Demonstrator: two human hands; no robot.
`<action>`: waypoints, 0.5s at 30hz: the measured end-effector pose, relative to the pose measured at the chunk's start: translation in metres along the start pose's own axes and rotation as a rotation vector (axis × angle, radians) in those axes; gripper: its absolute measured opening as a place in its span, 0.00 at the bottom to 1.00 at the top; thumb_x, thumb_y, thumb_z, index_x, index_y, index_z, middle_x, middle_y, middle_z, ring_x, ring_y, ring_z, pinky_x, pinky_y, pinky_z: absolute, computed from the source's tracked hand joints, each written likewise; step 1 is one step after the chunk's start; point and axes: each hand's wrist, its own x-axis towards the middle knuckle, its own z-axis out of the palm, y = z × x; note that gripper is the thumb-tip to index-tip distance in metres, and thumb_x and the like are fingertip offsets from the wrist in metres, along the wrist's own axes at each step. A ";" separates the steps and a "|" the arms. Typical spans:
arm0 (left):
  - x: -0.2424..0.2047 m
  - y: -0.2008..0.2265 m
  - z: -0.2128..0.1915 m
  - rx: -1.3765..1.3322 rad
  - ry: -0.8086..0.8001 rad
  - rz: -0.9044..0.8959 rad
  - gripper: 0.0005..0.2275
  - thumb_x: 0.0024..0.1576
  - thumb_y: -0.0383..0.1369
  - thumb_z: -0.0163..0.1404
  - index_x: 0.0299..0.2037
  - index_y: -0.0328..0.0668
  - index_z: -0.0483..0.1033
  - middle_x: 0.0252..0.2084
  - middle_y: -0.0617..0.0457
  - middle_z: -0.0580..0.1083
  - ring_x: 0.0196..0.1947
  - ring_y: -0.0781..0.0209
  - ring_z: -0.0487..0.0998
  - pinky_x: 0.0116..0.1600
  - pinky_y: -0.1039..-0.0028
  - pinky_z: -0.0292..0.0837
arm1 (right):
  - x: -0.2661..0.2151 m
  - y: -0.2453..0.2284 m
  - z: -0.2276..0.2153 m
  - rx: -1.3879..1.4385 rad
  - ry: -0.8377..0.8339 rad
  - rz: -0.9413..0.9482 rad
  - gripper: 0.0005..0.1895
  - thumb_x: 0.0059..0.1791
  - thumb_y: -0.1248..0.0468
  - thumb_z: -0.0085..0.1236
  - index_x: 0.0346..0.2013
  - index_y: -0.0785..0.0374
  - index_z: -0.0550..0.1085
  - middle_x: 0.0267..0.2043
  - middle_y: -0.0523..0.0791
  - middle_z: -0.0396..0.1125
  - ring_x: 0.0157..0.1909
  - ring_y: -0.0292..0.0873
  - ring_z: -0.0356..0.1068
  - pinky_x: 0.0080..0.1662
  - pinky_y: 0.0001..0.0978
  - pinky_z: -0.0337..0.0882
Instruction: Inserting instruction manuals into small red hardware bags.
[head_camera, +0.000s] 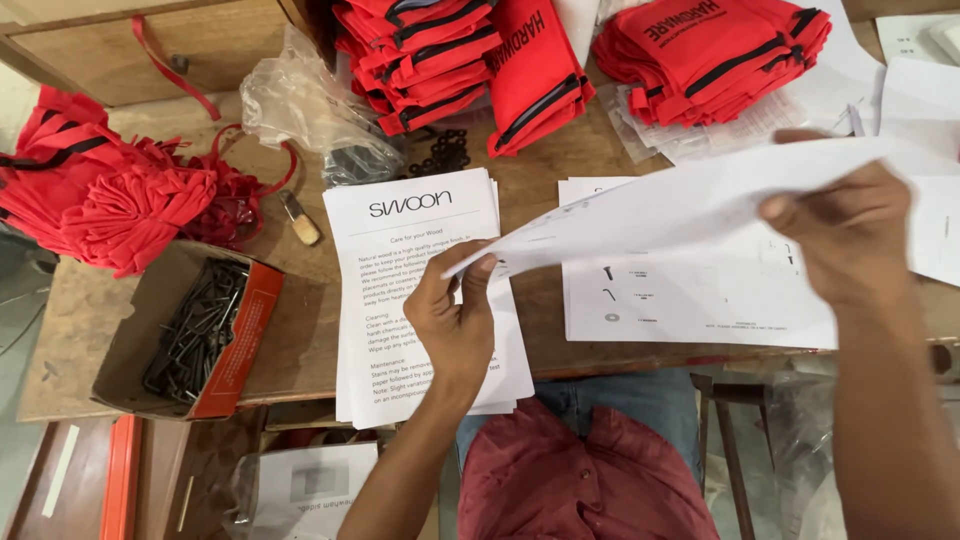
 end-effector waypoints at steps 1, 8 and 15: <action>-0.002 -0.003 0.001 0.000 -0.002 -0.002 0.05 0.61 0.22 0.58 0.46 0.33 0.79 0.38 0.51 0.81 0.37 0.69 0.77 0.45 0.80 0.73 | -0.005 0.005 0.004 -0.001 0.002 0.003 0.23 0.54 0.75 0.67 0.62 0.76 0.70 0.52 0.48 0.72 0.52 0.36 0.72 0.58 0.27 0.74; -0.008 -0.023 0.006 0.043 -0.058 0.037 0.15 0.58 0.17 0.50 0.55 0.33 0.68 0.53 0.46 0.73 0.55 0.57 0.76 0.61 0.70 0.72 | -0.002 0.016 0.037 -0.010 -0.116 0.116 0.27 0.49 0.75 0.60 0.63 0.70 0.68 0.54 0.51 0.72 0.54 0.38 0.73 0.55 0.27 0.74; -0.007 -0.021 0.019 -0.073 -0.050 0.078 0.18 0.56 0.13 0.52 0.54 0.34 0.64 0.55 0.47 0.66 0.53 0.59 0.68 0.59 0.72 0.68 | -0.006 0.039 0.020 -0.089 -0.005 0.161 0.16 0.60 0.73 0.51 0.63 0.74 0.69 0.50 0.52 0.71 0.45 0.40 0.70 0.49 0.29 0.74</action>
